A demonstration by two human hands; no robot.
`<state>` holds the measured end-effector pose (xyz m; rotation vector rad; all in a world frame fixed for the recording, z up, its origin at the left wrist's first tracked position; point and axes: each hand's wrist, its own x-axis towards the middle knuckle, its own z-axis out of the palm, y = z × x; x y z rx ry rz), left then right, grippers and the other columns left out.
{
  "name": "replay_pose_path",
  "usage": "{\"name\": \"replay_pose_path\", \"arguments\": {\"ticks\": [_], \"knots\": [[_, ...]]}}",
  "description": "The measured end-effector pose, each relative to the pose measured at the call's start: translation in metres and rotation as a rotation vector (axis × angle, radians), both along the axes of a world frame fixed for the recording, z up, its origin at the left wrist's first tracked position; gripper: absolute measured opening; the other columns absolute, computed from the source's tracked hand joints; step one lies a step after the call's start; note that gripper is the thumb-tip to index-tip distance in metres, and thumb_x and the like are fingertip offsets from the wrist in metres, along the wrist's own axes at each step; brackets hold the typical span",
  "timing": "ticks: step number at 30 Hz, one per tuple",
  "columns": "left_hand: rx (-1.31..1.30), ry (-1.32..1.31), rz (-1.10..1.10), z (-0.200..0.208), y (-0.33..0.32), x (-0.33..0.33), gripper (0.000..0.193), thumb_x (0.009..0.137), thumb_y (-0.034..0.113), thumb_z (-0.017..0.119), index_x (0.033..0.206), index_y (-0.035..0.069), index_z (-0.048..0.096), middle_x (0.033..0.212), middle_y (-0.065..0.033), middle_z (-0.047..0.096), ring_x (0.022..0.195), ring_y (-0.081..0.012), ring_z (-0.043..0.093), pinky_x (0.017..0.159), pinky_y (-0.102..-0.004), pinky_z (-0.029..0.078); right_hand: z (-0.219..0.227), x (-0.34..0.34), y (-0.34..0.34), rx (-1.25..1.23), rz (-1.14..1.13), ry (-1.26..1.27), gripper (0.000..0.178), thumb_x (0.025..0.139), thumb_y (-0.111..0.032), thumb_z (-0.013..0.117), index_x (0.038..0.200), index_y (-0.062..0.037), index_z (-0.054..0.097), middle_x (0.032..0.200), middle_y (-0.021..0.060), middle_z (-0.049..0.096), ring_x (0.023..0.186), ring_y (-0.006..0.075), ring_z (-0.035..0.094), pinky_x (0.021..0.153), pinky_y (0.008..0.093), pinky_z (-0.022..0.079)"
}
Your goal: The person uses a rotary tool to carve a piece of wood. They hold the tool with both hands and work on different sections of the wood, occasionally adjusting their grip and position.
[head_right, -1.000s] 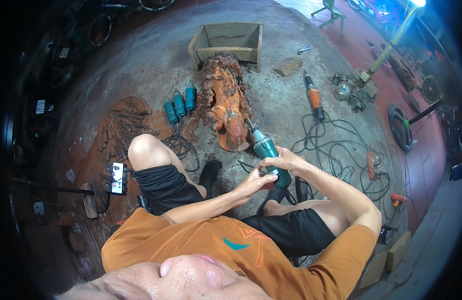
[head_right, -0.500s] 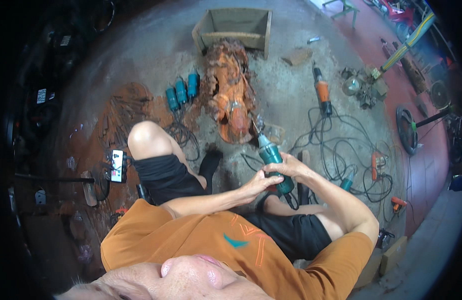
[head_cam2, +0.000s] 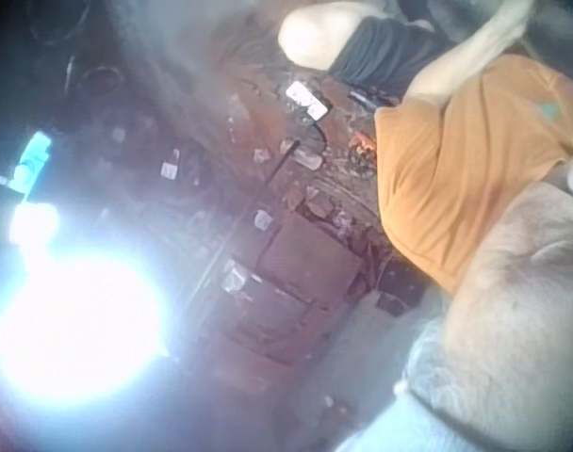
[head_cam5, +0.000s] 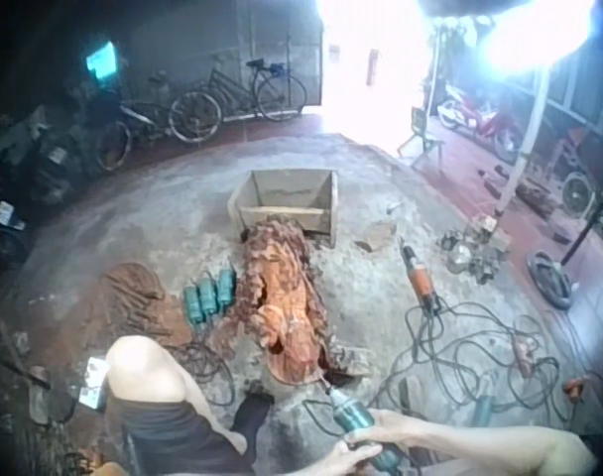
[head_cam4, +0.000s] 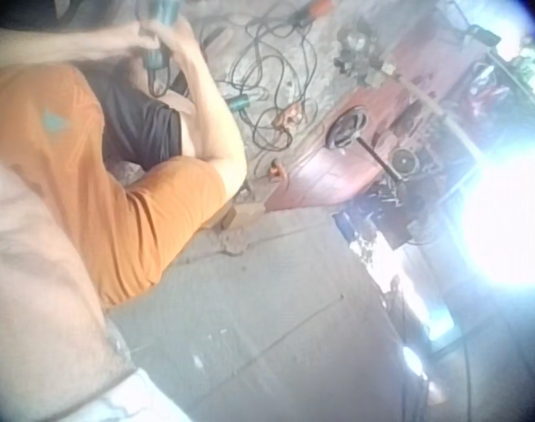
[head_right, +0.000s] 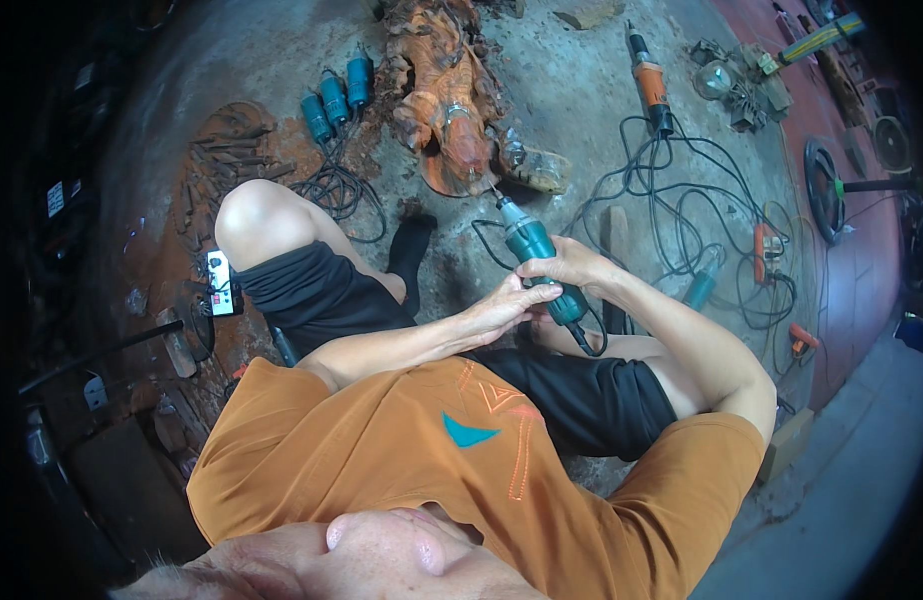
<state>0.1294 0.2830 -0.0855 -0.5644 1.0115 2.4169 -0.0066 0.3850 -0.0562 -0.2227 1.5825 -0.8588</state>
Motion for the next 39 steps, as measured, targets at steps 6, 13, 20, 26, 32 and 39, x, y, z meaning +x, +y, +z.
{"name": "replay_pose_path", "arguments": {"ticks": [6, 13, 20, 26, 32, 39], "knots": [[0.024, -0.062, -0.011, -0.007, -0.004, -0.001, 0.066, 0.088, 0.031, 0.070, 0.135, 0.004, 0.031, 0.117, -0.0086, 0.054, 0.102, -0.0164, 0.058, 0.087, -0.0342, 0.051, -0.002, -0.005, -0.008, 0.030, 0.052, -0.010, 0.060, 0.073, -0.030, 0.076, 0.118, 0.0025, 0.054, 0.103, 0.0150, 0.062, 0.096, 0.0203, 0.061, 0.082, 0.0322, 0.051], [0.055, -0.030, 0.023, -0.014, -0.005, -0.004, 0.059, 0.089, 0.030, 0.069, 0.132, 0.004, 0.036, 0.115, -0.0079, 0.056, 0.104, -0.0174, 0.060, 0.087, -0.0359, 0.052, -0.012, -0.014, -0.012, 0.061, 0.130, -0.022, 0.069, 0.071, -0.035, 0.077, 0.122, 0.0042, 0.053, 0.107, 0.0177, 0.062, 0.098, 0.0228, 0.061, 0.085, 0.0340, 0.050], [0.024, -0.094, 0.050, -0.024, -0.004, 0.001, 0.055, 0.091, 0.029, 0.067, 0.128, 0.001, 0.039, 0.115, -0.0100, 0.058, 0.106, -0.0181, 0.061, 0.089, -0.0359, 0.053, -0.029, -0.011, -0.013, 0.044, 0.158, -0.039, 0.067, 0.071, -0.036, 0.075, 0.121, 0.0032, 0.054, 0.108, 0.0177, 0.062, 0.098, 0.0234, 0.060, 0.085, 0.0343, 0.049], [-0.016, -0.112, 0.046, -0.027, -0.008, 0.006, 0.051, 0.092, 0.028, 0.066, 0.127, 0.001, 0.040, 0.115, -0.0105, 0.059, 0.105, -0.0183, 0.061, 0.089, -0.0350, 0.053, -0.035, -0.006, -0.015, -0.004, 0.152, -0.072, 0.065, 0.070, -0.037, 0.075, 0.119, 0.0003, 0.055, 0.106, 0.0145, 0.062, 0.098, 0.0215, 0.059, 0.085, 0.0342, 0.049], [-0.029, -0.066, 0.033, -0.027, -0.010, 0.006, 0.049, 0.092, 0.027, 0.065, 0.126, 0.001, 0.041, 0.113, -0.0097, 0.059, 0.104, -0.0171, 0.061, 0.085, -0.0327, 0.053, -0.044, -0.003, -0.015, 0.022, 0.149, -0.032, 0.063, 0.070, -0.037, 0.075, 0.120, -0.0038, 0.055, 0.107, 0.0134, 0.062, 0.099, 0.0217, 0.059, 0.087, 0.0349, 0.048], [-0.047, -0.051, 0.016, -0.031, -0.013, 0.004, 0.050, 0.091, 0.029, 0.066, 0.126, 0.001, 0.042, 0.112, -0.0079, 0.059, 0.103, -0.0157, 0.061, 0.084, -0.0321, 0.052, -0.046, -0.005, -0.016, -0.017, 0.139, -0.060, 0.060, 0.072, -0.036, 0.075, 0.119, -0.0039, 0.055, 0.108, 0.0129, 0.062, 0.100, 0.0214, 0.059, 0.087, 0.0347, 0.048]]}}
